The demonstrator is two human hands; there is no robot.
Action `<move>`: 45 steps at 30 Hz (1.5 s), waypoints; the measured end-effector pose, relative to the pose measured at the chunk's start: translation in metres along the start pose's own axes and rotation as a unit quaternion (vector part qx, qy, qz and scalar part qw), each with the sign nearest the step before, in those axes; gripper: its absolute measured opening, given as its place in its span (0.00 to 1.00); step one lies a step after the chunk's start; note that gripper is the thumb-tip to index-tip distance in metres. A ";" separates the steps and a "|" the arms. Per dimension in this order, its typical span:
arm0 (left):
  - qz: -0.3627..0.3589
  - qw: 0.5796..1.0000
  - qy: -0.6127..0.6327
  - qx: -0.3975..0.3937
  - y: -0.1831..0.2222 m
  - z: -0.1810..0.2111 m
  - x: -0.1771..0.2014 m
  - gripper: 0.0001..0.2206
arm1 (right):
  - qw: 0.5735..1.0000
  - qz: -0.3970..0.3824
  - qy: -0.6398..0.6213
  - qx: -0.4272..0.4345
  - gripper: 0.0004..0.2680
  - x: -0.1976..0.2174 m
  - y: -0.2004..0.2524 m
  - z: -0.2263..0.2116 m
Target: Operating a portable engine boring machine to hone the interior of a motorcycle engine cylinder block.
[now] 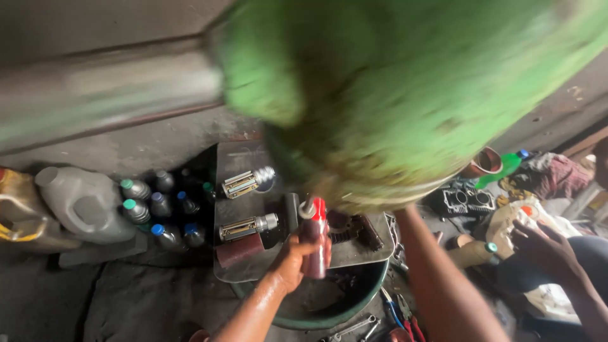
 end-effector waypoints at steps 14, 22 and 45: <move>0.106 0.988 -0.113 0.016 -0.013 -0.016 0.019 0.26 | 0.712 -0.072 0.609 0.342 0.18 0.089 0.157 -0.203; 0.114 0.973 -0.199 0.023 -0.027 -0.019 0.011 0.17 | 0.729 -0.026 0.575 0.370 0.19 0.119 0.197 -0.256; 0.083 0.995 -0.044 -0.045 -0.026 0.000 -0.012 0.30 | 0.707 0.012 0.567 0.423 0.13 0.130 0.204 -0.294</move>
Point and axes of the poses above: each hand's wrist, its own y-axis away from the middle knuckle, its own x-axis out of the back of the hand, z = x × y, the point moved 5 cm from there along -y, towards the middle knuckle, and after that the axes turned 7 degrees about -z, right-handed, at the moved point
